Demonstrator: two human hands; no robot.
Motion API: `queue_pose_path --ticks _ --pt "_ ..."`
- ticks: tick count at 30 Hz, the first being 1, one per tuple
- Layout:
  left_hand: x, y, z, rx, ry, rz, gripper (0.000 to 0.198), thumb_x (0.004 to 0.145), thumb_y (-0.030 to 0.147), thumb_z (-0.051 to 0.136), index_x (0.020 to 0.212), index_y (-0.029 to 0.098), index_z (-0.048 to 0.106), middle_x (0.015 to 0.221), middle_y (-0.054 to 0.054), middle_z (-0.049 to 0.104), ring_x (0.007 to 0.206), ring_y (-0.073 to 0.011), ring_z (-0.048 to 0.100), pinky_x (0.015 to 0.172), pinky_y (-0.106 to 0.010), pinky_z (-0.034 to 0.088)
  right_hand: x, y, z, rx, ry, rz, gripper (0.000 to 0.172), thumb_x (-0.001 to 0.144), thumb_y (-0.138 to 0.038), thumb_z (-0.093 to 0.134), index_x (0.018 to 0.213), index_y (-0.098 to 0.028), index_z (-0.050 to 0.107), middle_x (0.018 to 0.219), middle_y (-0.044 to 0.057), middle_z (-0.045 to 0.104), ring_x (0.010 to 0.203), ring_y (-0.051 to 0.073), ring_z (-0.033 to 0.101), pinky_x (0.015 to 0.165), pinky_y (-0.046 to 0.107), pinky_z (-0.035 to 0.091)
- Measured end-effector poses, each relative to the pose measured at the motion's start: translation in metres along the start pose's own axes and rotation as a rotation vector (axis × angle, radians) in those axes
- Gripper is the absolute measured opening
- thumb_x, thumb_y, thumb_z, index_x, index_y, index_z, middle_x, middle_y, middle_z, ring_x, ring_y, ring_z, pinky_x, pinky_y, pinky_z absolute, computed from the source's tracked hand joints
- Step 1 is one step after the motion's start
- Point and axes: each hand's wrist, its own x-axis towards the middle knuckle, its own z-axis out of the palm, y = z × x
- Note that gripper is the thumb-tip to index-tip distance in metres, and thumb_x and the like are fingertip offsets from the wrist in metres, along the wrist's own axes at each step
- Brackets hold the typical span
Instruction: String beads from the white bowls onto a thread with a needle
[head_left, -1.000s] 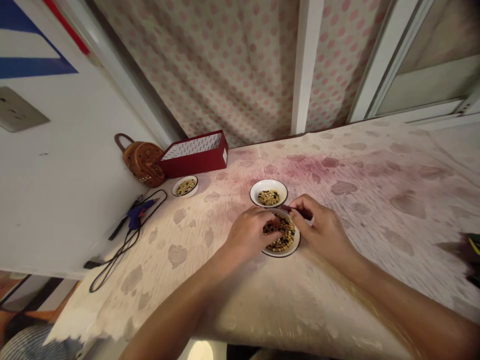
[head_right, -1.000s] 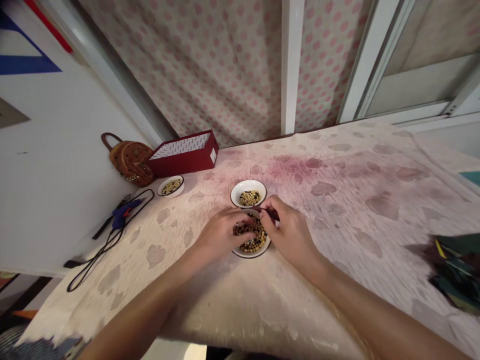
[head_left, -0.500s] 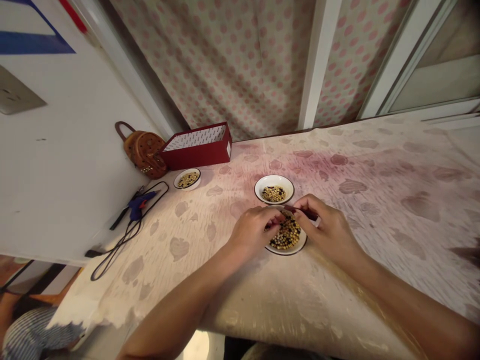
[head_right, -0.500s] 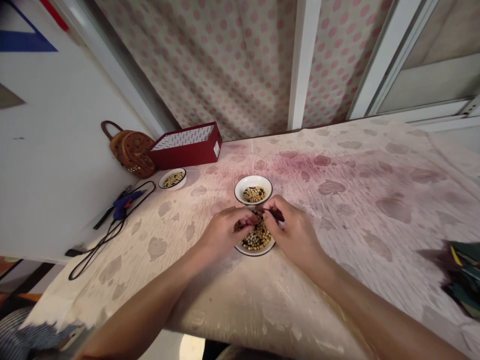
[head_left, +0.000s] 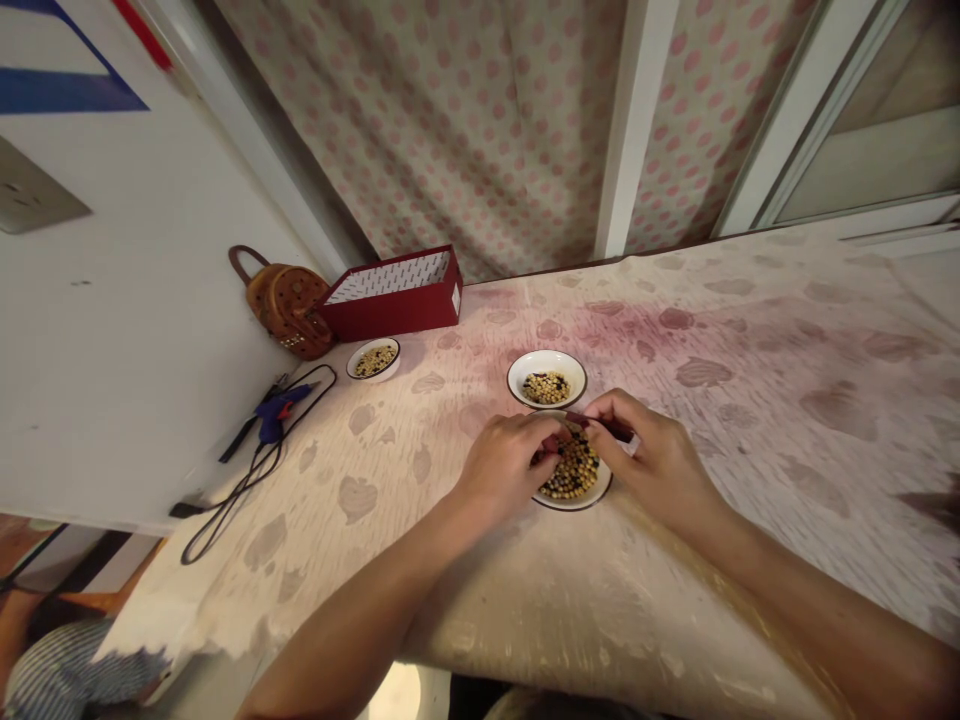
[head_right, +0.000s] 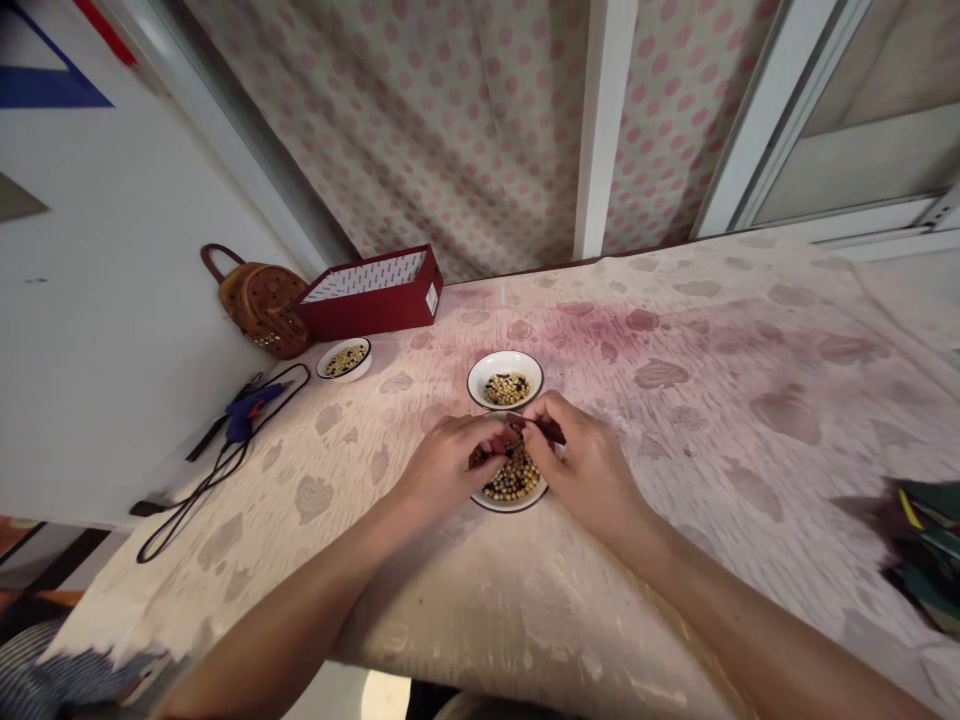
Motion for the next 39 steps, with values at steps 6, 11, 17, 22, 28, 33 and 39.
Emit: queue_pose_path --ticks 6,11,17,22,28,33,39 --pt "-0.001 0.002 0.000 -0.331 0.139 -0.011 0.028 0.087 0.008 0.064 0.112 0.021 0.069 0.095 -0.001 0.074 0.084 -0.0153 0.070 0.079 -0.029 0.057 0.000 -0.003 -0.001 0.009 -0.030 -0.034 0.006 0.096 -0.023 0.053 0.092 -0.024 0.058 0.075 -0.003 0.063 0.066 0.014 0.058 0.060 0.026 0.043" --pt "-0.001 0.001 0.002 -0.461 0.207 -0.001 0.031 0.085 0.007 0.064 0.112 0.020 0.068 0.102 -0.002 0.076 0.086 -0.0145 0.071 0.083 -0.030 0.060 0.001 -0.006 -0.001 -0.008 -0.058 -0.087 0.006 0.095 -0.023 0.052 0.091 -0.023 0.056 0.074 -0.003 0.063 0.065 0.013 0.059 0.061 0.026 0.044" --pt "-0.002 0.000 0.005 -0.508 0.211 0.003 0.034 0.085 0.006 0.063 0.115 0.021 0.067 0.107 -0.003 0.076 0.090 -0.0145 0.073 0.087 -0.031 0.061 0.001 -0.006 0.001 -0.010 -0.081 -0.103 0.006 0.094 -0.022 0.051 0.090 -0.024 0.056 0.074 -0.003 0.064 0.063 0.013 0.060 0.062 0.026 0.046" --pt "-0.002 0.000 0.006 -0.543 0.217 0.002 0.033 0.085 0.006 0.063 0.115 0.021 0.066 0.105 -0.003 0.076 0.093 -0.0143 0.072 0.089 -0.031 0.061 0.001 -0.004 0.002 -0.024 -0.105 -0.092 0.007 0.094 -0.024 0.050 0.091 -0.024 0.057 0.074 -0.003 0.064 0.064 0.015 0.062 0.062 0.028 0.046" --pt "-0.001 0.000 0.006 -0.576 0.235 -0.019 0.031 0.086 0.008 0.064 0.114 0.022 0.066 0.103 -0.003 0.075 0.091 -0.0149 0.072 0.089 -0.034 0.061 0.001 -0.003 0.002 -0.026 -0.107 -0.093 0.008 0.094 -0.024 0.050 0.088 -0.024 0.054 0.070 -0.003 0.061 0.059 0.014 0.057 0.058 0.027 0.044" --pt "-0.002 0.001 0.006 -0.578 0.236 -0.017 0.031 0.086 0.008 0.064 0.113 0.022 0.066 0.102 -0.003 0.075 0.091 -0.0147 0.072 0.089 -0.034 0.061 0.000 -0.002 0.002 -0.032 -0.109 -0.095 0.007 0.094 -0.024 0.050 0.090 -0.024 0.056 0.073 -0.002 0.063 0.063 0.015 0.060 0.061 0.029 0.045" --pt "0.012 -0.008 0.003 -0.528 0.288 -0.023 0.027 0.087 0.007 0.062 0.110 0.020 0.066 0.100 -0.004 0.074 0.089 -0.0136 0.071 0.087 -0.032 0.061 0.001 0.002 0.001 -0.034 -0.015 -0.075 0.008 0.097 -0.024 0.050 0.092 -0.023 0.056 0.077 -0.001 0.065 0.067 0.015 0.061 0.061 0.027 0.045"
